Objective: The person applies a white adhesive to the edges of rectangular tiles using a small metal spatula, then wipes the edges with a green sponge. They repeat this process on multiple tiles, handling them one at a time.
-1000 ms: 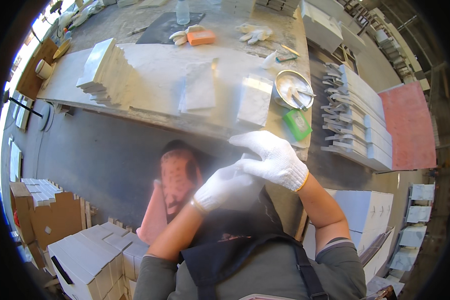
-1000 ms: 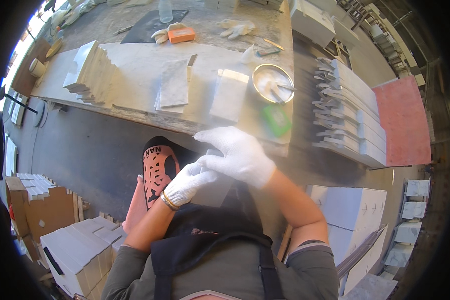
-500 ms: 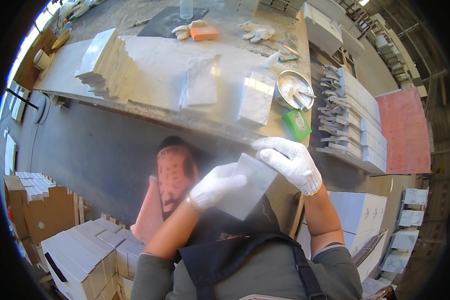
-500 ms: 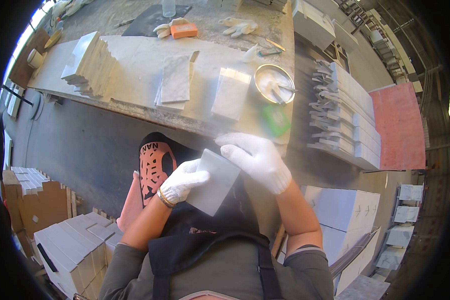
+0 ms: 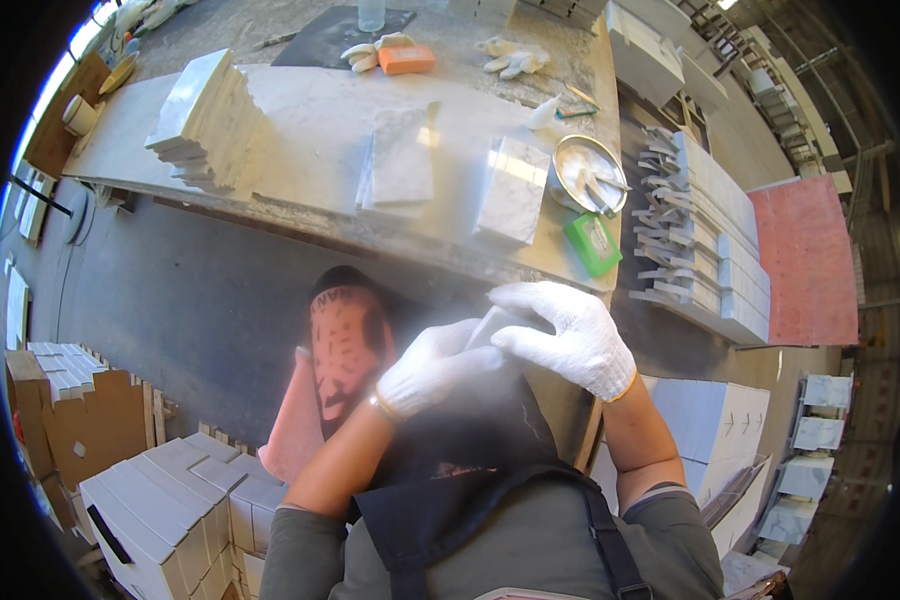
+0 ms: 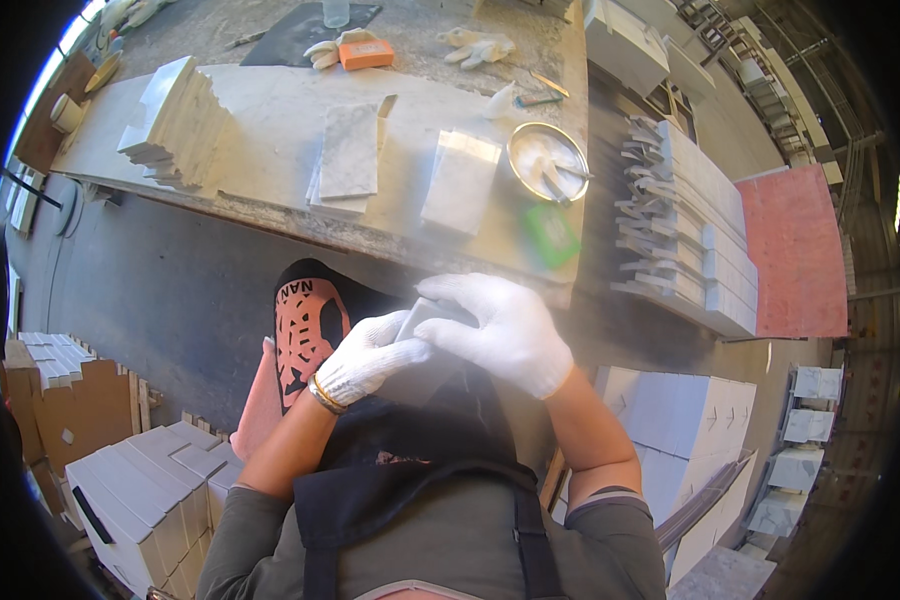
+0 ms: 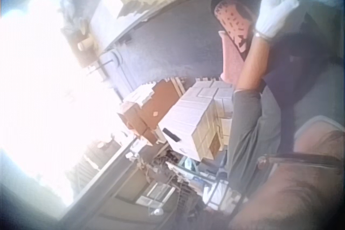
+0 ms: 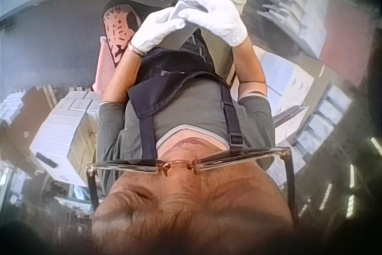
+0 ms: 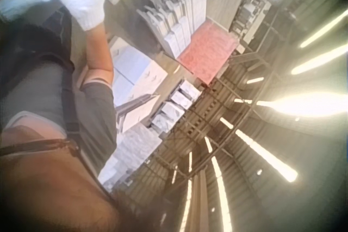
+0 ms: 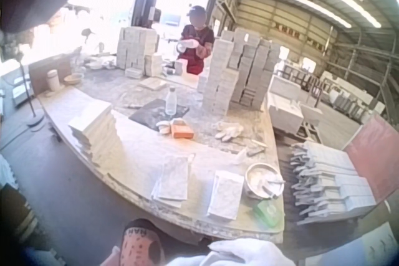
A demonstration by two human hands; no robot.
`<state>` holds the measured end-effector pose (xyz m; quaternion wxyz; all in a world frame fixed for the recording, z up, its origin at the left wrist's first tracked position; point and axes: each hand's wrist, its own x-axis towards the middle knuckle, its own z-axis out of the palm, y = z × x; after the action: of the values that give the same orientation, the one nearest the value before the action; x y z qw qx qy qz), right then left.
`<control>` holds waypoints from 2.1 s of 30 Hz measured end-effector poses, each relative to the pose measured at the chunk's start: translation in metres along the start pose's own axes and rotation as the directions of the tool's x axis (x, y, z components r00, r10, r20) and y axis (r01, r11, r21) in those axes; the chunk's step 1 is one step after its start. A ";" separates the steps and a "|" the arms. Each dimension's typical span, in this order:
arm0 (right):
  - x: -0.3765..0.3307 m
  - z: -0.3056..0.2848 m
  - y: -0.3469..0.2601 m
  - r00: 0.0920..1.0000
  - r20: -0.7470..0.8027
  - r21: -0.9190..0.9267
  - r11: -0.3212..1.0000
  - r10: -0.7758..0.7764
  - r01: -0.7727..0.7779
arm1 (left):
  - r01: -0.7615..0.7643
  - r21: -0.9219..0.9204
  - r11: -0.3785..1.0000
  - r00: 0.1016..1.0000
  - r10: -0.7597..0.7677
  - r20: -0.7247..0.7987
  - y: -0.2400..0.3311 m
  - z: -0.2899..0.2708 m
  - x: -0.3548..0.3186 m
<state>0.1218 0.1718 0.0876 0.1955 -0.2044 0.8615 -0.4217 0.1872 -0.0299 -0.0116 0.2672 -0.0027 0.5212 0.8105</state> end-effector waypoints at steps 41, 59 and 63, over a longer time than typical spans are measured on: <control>0.003 -0.004 0.004 0.986 0.101 0.233 0.960 0.131 -0.152 | 0.086 -0.364 0.928 0.996 -0.068 0.060 -0.002 -0.011 0.002; 0.010 -0.003 0.009 0.971 0.071 0.275 0.931 0.230 -0.240 | 0.129 -0.444 0.887 0.991 -0.096 0.094 -0.006 -0.014 0.018; 0.012 -0.001 0.019 0.988 -0.022 0.210 0.967 0.152 -0.144 | 0.141 -0.429 0.892 0.989 -0.113 0.091 -0.001 -0.012 0.025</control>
<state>0.1081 0.1765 0.0710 0.2303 -0.1098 0.8292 -0.4973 0.1626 -0.0289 -0.0256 0.3289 -0.0703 0.3174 0.8867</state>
